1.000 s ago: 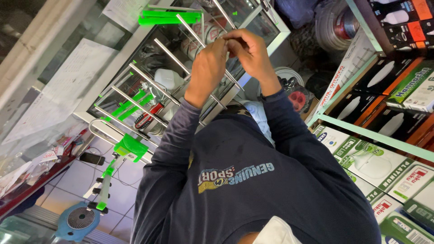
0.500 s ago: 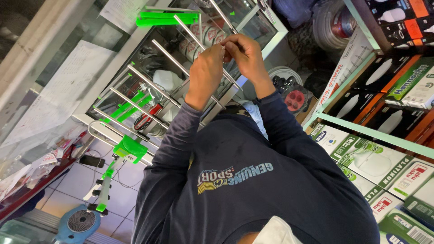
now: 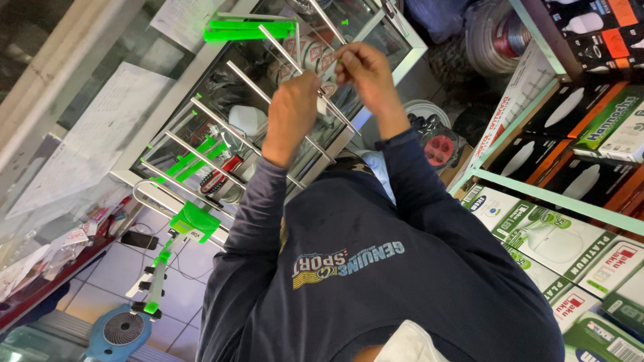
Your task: The person assembles a television antenna by inserting metal rods into a plastic frame and tightening parts by hand and using a screwdriver.
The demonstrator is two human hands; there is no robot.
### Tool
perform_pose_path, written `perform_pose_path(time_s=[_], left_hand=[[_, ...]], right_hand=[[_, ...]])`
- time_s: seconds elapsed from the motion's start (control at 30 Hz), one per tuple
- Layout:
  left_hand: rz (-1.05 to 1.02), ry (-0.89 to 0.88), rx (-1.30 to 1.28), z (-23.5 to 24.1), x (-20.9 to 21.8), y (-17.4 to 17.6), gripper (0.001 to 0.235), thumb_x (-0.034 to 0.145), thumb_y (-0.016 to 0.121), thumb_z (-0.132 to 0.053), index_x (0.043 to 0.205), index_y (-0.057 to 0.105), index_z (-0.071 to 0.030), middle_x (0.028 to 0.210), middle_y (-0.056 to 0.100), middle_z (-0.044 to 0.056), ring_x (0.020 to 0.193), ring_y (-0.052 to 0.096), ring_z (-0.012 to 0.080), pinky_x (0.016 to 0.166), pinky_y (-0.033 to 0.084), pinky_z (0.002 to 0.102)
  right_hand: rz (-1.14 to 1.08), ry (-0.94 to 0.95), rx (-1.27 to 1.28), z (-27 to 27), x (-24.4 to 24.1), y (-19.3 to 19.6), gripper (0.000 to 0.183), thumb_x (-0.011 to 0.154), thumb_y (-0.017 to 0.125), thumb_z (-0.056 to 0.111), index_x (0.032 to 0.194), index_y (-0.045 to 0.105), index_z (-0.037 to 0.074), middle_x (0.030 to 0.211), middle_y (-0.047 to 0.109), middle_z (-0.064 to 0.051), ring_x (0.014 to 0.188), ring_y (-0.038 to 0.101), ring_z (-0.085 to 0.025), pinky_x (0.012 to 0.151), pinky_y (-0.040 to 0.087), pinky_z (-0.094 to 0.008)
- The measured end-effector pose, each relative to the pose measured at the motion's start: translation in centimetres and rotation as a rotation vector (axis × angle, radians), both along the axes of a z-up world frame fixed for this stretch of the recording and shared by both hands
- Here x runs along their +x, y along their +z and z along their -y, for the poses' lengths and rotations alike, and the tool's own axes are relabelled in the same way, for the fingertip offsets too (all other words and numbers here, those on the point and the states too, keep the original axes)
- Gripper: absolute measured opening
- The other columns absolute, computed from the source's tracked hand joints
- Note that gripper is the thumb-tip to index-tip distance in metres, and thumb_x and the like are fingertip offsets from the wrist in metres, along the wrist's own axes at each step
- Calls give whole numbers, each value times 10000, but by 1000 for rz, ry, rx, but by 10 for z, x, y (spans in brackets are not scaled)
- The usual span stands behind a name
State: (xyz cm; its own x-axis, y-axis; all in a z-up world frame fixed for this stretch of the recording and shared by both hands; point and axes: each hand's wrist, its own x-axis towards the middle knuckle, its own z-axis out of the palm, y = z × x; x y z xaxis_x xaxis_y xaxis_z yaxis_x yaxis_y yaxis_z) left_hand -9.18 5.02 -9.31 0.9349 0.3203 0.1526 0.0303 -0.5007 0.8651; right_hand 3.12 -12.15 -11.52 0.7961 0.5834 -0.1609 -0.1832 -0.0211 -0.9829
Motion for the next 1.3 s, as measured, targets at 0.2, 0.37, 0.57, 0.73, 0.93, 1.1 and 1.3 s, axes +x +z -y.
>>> perform_pose_path(time_s=[0.2,0.37,0.57,0.73,0.93,1.1,1.3], left_hand=[[175,93,-87,-22,-2,-8,133,1071,580,-107,1053,631,15,897,628,219,786,635,456,673,495,485],[118,128,-300,-19,-3,-4,242,1040,539,-58,1253,620,22,954,646,158,708,658,261,629,536,338],[26,-50,-1060,-28,-10,-10,331,1092,452,-70,1411,506,-1,991,697,106,852,732,155,743,594,274],[75,2,-1218,-26,-8,-18,221,1097,455,-88,1293,499,5,998,717,130,893,741,195,808,612,309],[185,184,-1171,-5,0,-32,151,1100,478,-100,1207,494,6,1069,740,153,978,743,212,883,622,334],[146,90,-821,36,12,-38,268,1078,540,-109,1310,483,13,1097,757,166,988,728,230,884,588,344],[193,-26,14,49,15,-26,407,979,716,-109,1326,534,1,1251,606,192,1187,562,386,1040,450,484]], right_hand=[[891,14,-408,-18,11,-14,97,986,753,101,1061,696,86,963,696,-83,838,684,-252,725,536,-377],[1284,64,-735,-49,13,-31,163,827,774,149,938,657,135,897,693,-39,890,639,-298,779,400,-471],[1246,89,-782,-61,16,-60,155,839,766,146,858,613,152,853,692,-23,912,628,-271,774,363,-461],[1334,1,-730,-58,5,-24,172,867,749,238,996,693,138,896,709,-72,855,646,-288,769,422,-445],[382,267,-232,-4,-46,25,273,1151,507,243,1252,621,17,955,697,-72,846,713,-154,748,560,-286],[178,30,-254,31,-80,-7,272,1139,468,189,1317,547,-2,840,606,-27,712,546,-86,652,456,-250],[119,-221,-265,99,-77,-30,240,1150,494,162,1327,552,11,877,588,-11,711,514,-64,640,423,-225]])
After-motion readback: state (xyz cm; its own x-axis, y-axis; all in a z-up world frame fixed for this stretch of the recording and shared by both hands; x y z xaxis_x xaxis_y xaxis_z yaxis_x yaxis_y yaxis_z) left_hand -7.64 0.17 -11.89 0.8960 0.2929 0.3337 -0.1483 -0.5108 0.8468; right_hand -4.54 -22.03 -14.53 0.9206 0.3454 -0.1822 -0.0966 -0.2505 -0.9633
